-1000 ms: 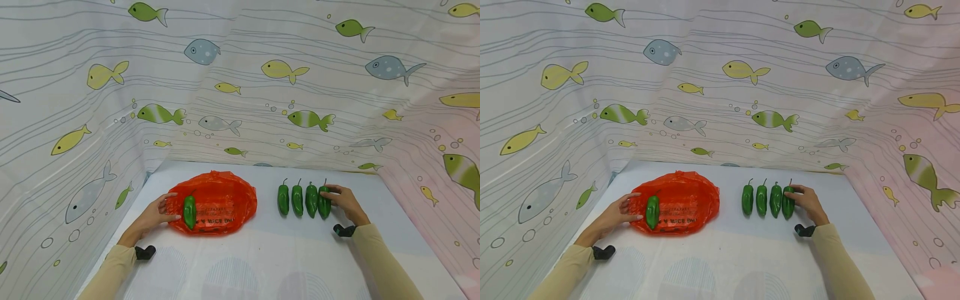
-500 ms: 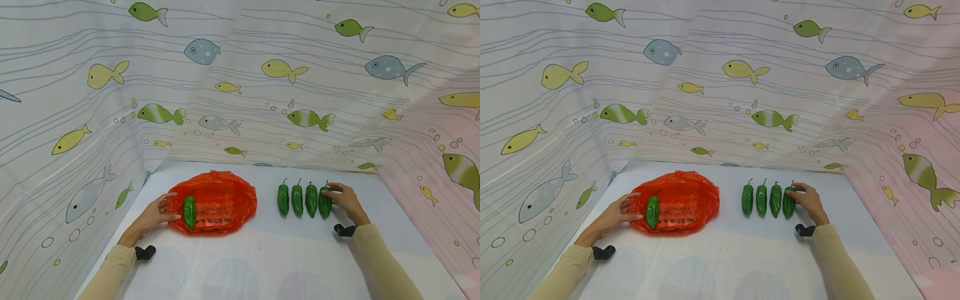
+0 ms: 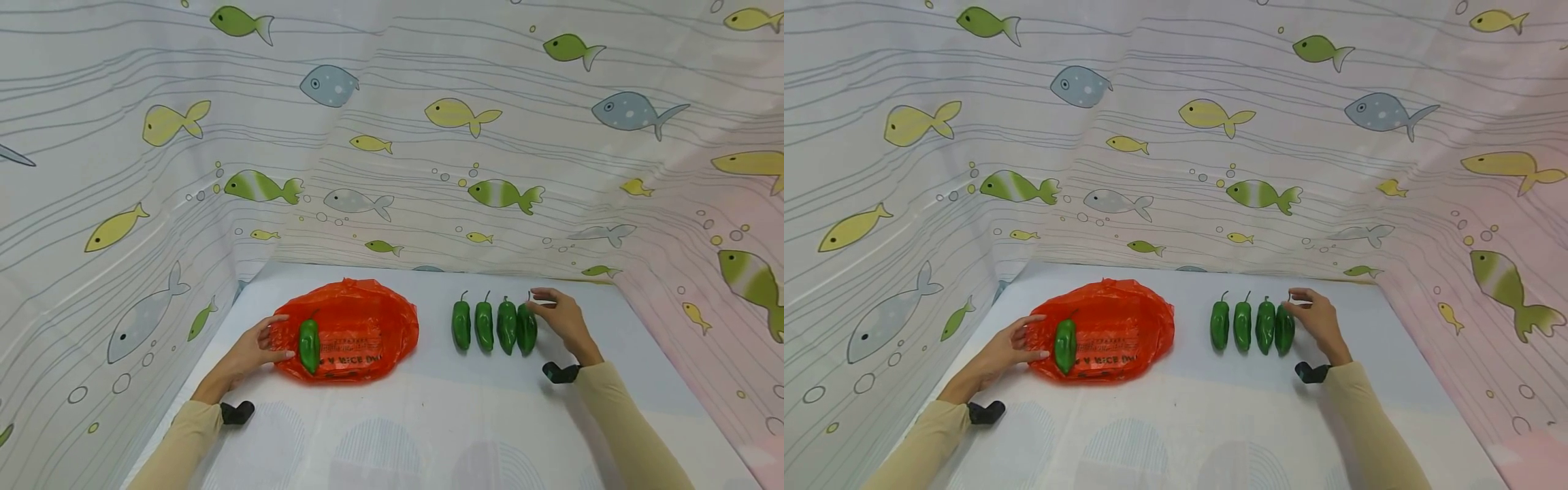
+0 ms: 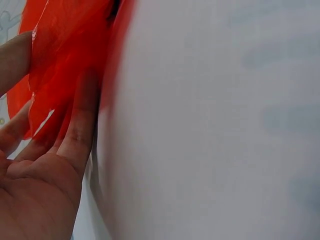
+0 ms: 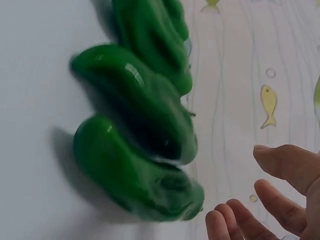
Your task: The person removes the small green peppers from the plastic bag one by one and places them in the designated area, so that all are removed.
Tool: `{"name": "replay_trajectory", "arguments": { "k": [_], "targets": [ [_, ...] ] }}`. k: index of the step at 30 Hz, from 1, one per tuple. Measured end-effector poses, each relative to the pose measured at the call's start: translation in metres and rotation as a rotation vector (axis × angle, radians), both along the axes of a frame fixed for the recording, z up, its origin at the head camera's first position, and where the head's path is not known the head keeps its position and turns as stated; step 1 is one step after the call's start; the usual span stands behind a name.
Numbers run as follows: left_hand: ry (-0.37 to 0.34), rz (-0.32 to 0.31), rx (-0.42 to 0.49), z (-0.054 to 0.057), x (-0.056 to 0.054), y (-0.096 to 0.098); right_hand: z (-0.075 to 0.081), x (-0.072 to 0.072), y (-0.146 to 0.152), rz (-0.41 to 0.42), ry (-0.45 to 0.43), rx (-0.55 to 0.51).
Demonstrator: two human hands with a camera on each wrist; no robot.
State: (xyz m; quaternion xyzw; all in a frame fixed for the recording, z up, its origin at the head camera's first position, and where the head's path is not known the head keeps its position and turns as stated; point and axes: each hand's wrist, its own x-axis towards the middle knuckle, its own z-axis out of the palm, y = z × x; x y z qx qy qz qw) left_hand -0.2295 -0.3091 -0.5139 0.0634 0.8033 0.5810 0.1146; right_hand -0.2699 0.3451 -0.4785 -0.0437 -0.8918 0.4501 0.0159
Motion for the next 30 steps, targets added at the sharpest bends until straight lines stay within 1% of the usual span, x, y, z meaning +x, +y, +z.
{"name": "replay_trajectory", "arguments": {
  "k": [4,12,21,26,30],
  "targets": [
    [0.006,0.002,-0.005,0.000,0.001,0.000,0.007,-0.001,-0.011,0.027,0.020,-0.025],
    [0.014,0.003,-0.024,0.000,0.001,-0.001,0.013,-0.007,-0.032,0.071,0.016,-0.049],
    [0.032,-0.007,-0.016,-0.001,0.000,0.000,0.023,-0.007,-0.056,0.146,0.023,-0.094],
    [0.027,-0.008,-0.014,-0.001,-0.001,0.001,0.027,-0.007,-0.072,0.196,0.041,-0.127],
    [0.029,-0.005,-0.025,-0.001,-0.002,0.000,0.027,-0.009,-0.085,0.236,0.038,-0.165]
  ]
}}
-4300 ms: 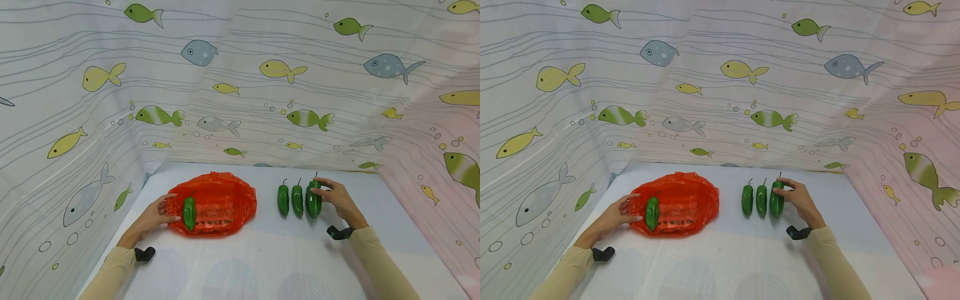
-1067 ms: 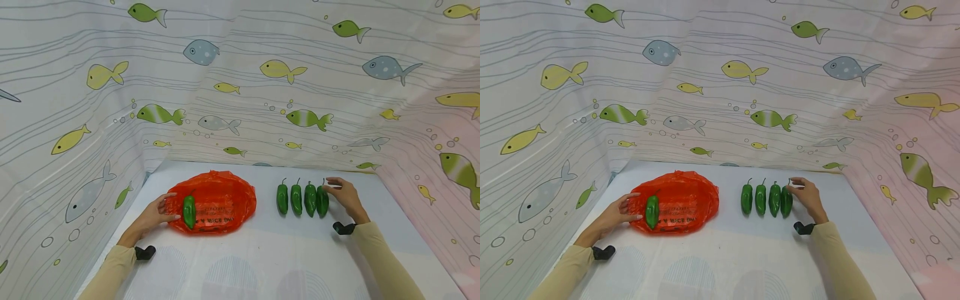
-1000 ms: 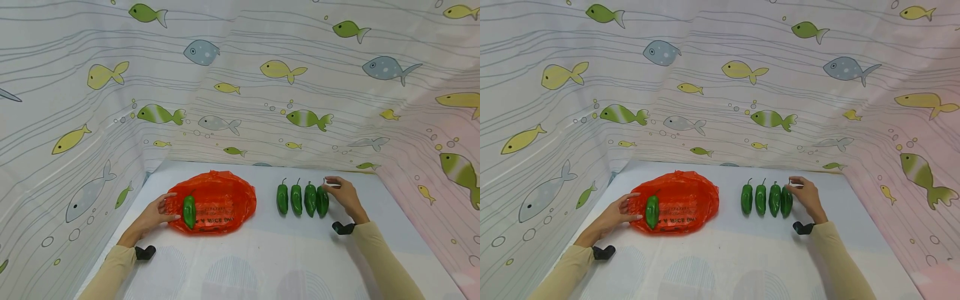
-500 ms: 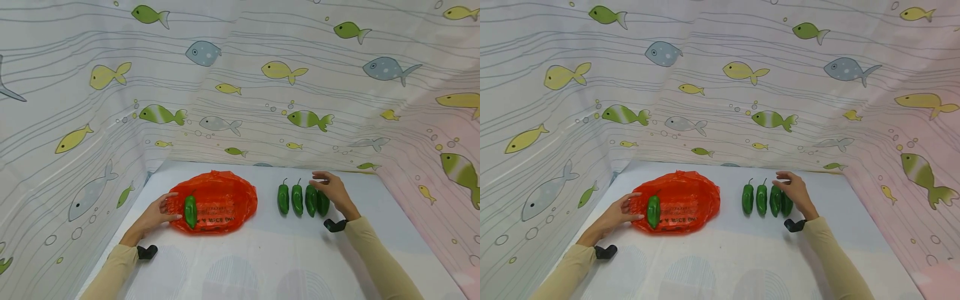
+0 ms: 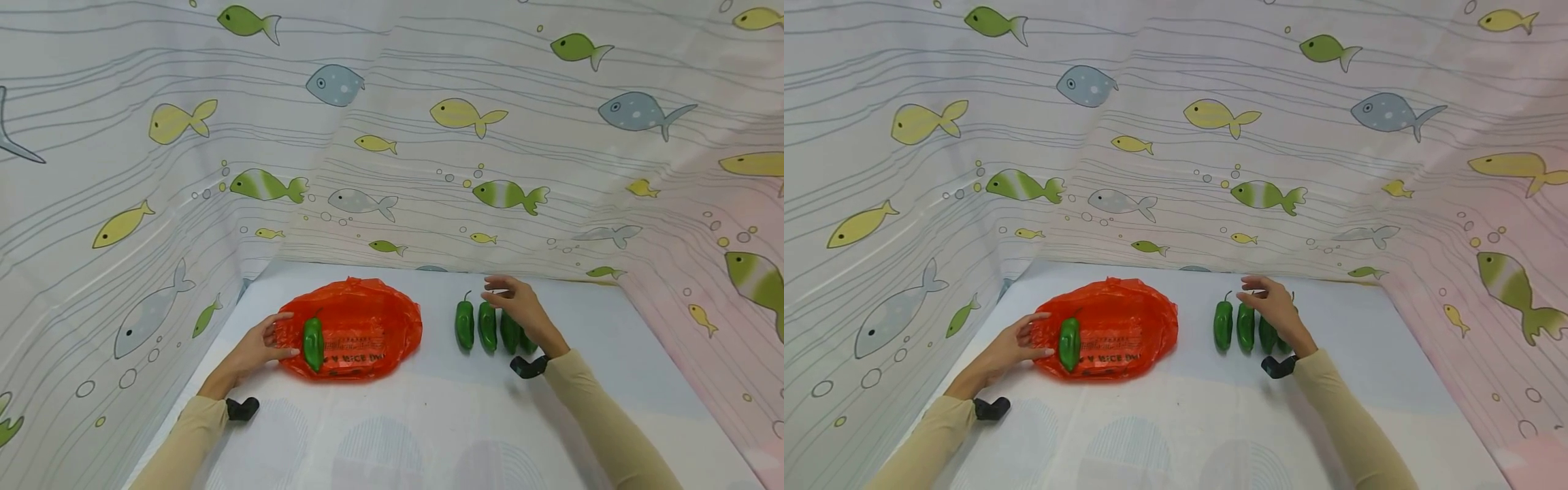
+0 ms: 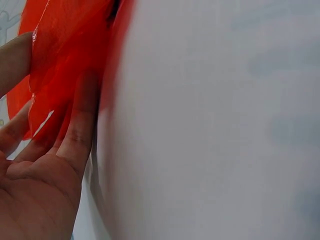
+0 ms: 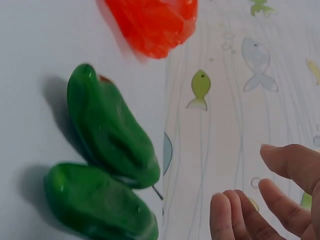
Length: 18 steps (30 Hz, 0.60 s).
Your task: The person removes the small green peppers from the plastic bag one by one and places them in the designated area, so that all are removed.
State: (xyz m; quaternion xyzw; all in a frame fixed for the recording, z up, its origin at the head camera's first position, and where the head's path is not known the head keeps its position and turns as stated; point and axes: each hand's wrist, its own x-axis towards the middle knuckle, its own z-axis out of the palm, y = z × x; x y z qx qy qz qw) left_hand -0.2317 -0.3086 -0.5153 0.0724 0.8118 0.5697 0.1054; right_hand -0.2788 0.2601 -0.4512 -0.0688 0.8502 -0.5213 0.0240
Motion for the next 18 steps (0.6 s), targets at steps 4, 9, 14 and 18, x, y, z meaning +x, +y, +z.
{"name": "replay_trajectory", "arguments": {
  "k": [4,9,14,18],
  "targets": [
    [0.002,0.004,0.011,-0.002,-0.001,0.000,0.000,-0.004,-0.011,0.035,-0.003,-0.028],
    [0.005,-0.007,0.051,-0.004,-0.001,0.001,0.001,-0.004,-0.025,0.087,-0.006,-0.063],
    [0.015,-0.002,0.039,-0.003,0.000,0.002,0.004,-0.003,-0.042,0.126,0.024,-0.035],
    [0.014,0.003,0.035,-0.004,0.001,0.001,0.007,-0.003,-0.056,0.151,0.022,-0.041]
  ]
}}
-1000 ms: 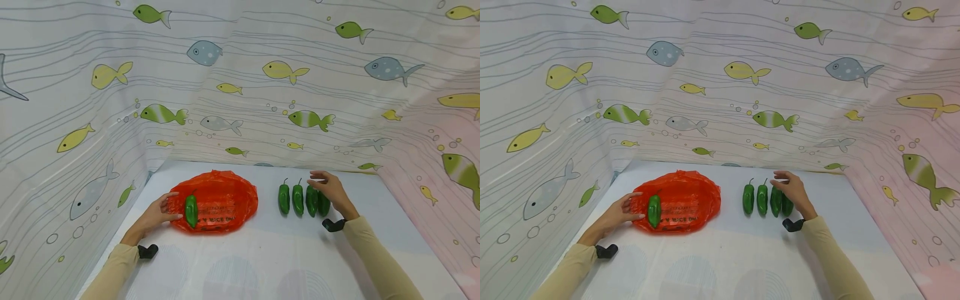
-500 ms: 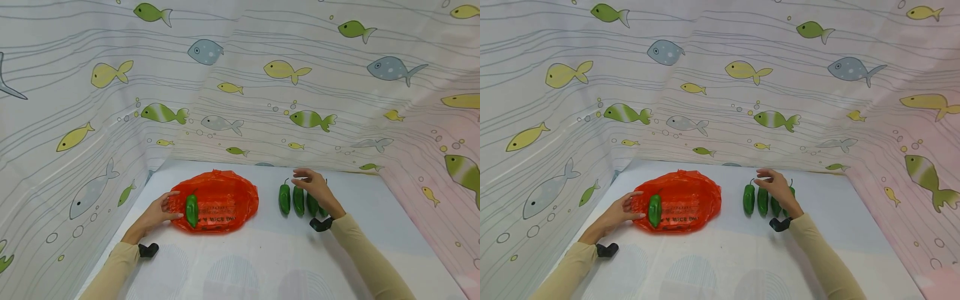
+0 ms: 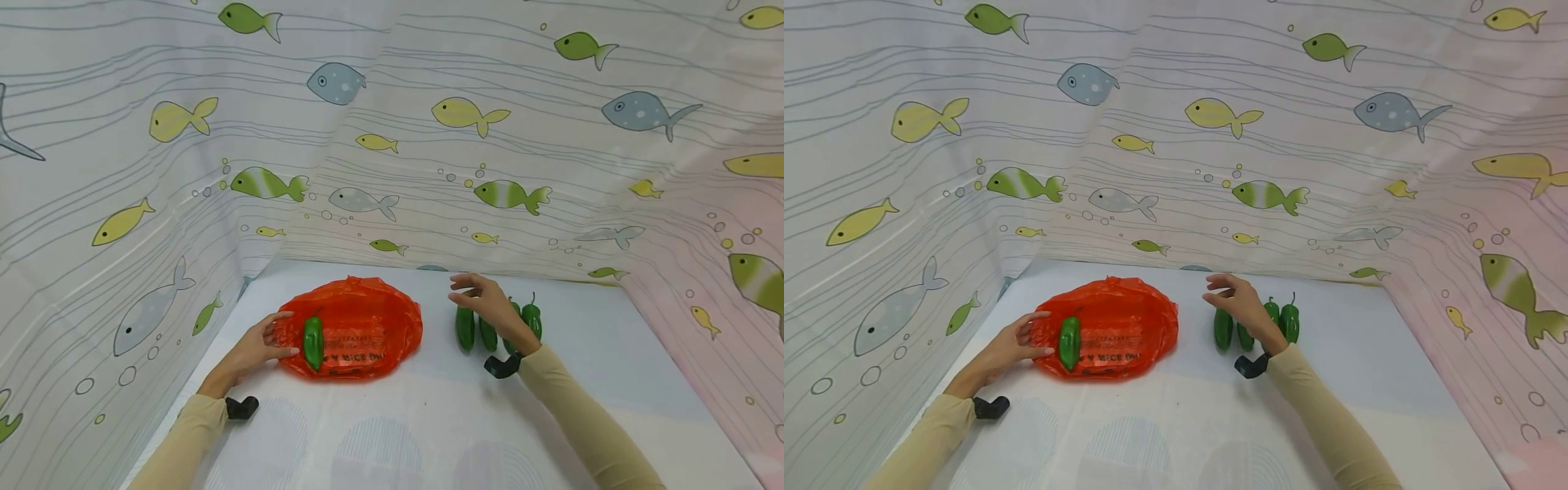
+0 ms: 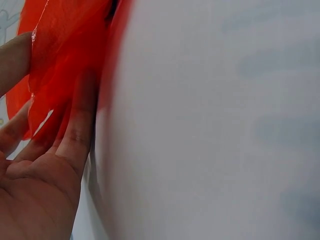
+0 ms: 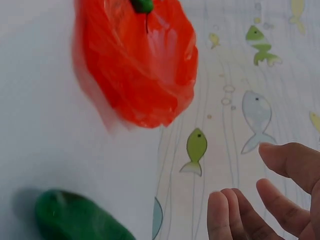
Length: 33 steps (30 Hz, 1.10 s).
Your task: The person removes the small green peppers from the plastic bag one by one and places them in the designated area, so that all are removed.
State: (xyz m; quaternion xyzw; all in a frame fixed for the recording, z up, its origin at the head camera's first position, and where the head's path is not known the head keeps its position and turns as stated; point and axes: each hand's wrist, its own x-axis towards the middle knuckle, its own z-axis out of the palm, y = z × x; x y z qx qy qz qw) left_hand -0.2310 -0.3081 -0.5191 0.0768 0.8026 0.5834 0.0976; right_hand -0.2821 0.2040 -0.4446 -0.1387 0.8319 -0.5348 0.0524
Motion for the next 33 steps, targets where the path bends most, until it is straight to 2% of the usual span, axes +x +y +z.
{"name": "replay_trajectory", "arguments": {
  "k": [21,33],
  "targets": [
    [0.003,-0.001,0.007,-0.001,0.001,0.000,0.005,0.008,-0.079,0.104,-0.002,-0.048],
    [-0.005,0.001,-0.011,0.000,0.001,-0.001,0.003,0.018,-0.120,0.238,-0.018,-0.110]
  ]
}}
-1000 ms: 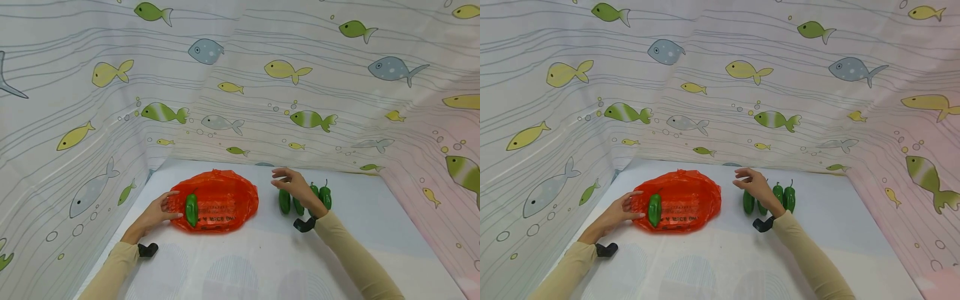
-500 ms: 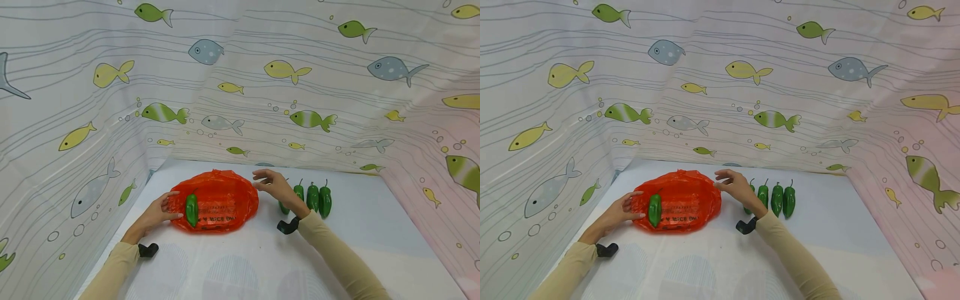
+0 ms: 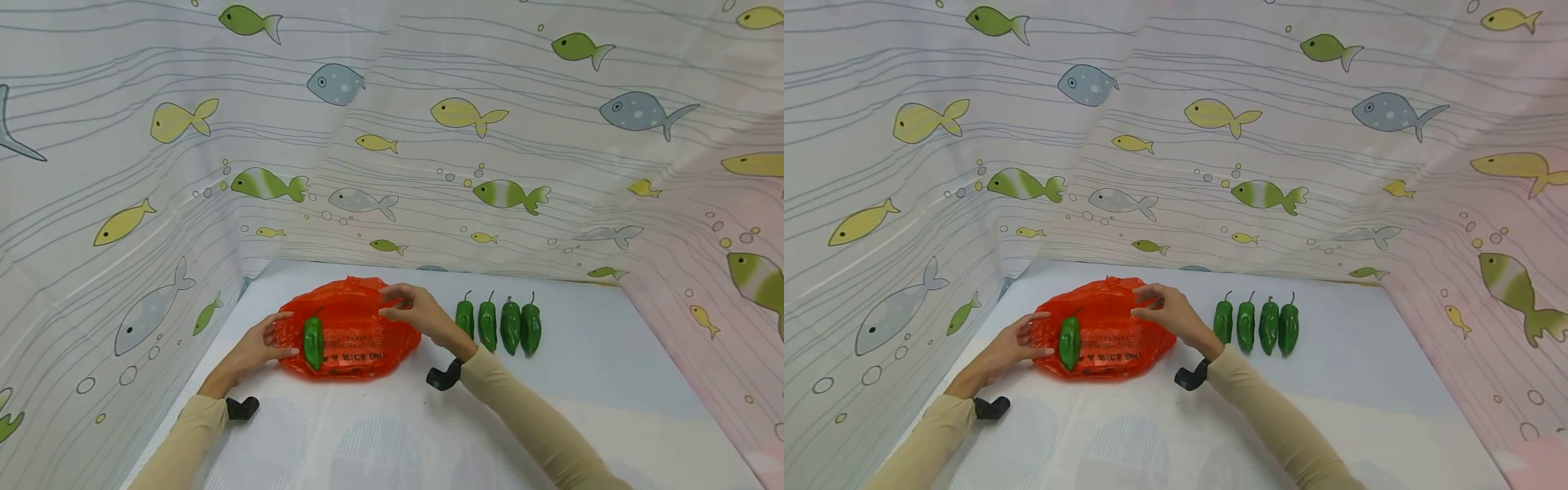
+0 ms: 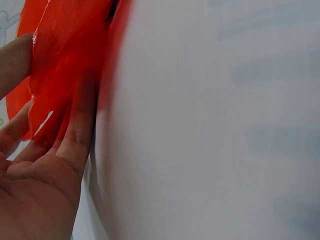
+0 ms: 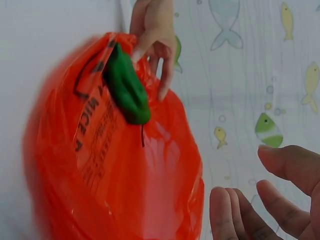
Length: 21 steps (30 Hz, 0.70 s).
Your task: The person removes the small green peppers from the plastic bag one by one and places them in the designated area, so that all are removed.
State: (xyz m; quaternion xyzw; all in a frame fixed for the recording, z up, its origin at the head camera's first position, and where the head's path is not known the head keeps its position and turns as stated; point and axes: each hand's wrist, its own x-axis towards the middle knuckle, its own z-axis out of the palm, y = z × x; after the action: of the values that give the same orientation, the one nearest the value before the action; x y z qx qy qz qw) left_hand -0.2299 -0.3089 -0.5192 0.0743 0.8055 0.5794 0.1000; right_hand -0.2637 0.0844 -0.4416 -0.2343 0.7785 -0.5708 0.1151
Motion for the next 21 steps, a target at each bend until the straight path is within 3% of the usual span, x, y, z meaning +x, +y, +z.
{"name": "replay_trajectory", "arguments": {
  "k": [7,13,21],
  "targets": [
    [-0.005,0.003,-0.018,0.001,-0.001,-0.001,-0.001,0.006,-0.017,0.045,-0.012,-0.012],
    [0.001,0.006,-0.024,0.001,0.001,0.000,-0.002,0.010,-0.031,0.078,0.035,0.005],
    [0.003,-0.001,-0.002,0.000,0.001,0.001,-0.005,0.013,-0.054,0.077,0.021,-0.004]
  ]
}}
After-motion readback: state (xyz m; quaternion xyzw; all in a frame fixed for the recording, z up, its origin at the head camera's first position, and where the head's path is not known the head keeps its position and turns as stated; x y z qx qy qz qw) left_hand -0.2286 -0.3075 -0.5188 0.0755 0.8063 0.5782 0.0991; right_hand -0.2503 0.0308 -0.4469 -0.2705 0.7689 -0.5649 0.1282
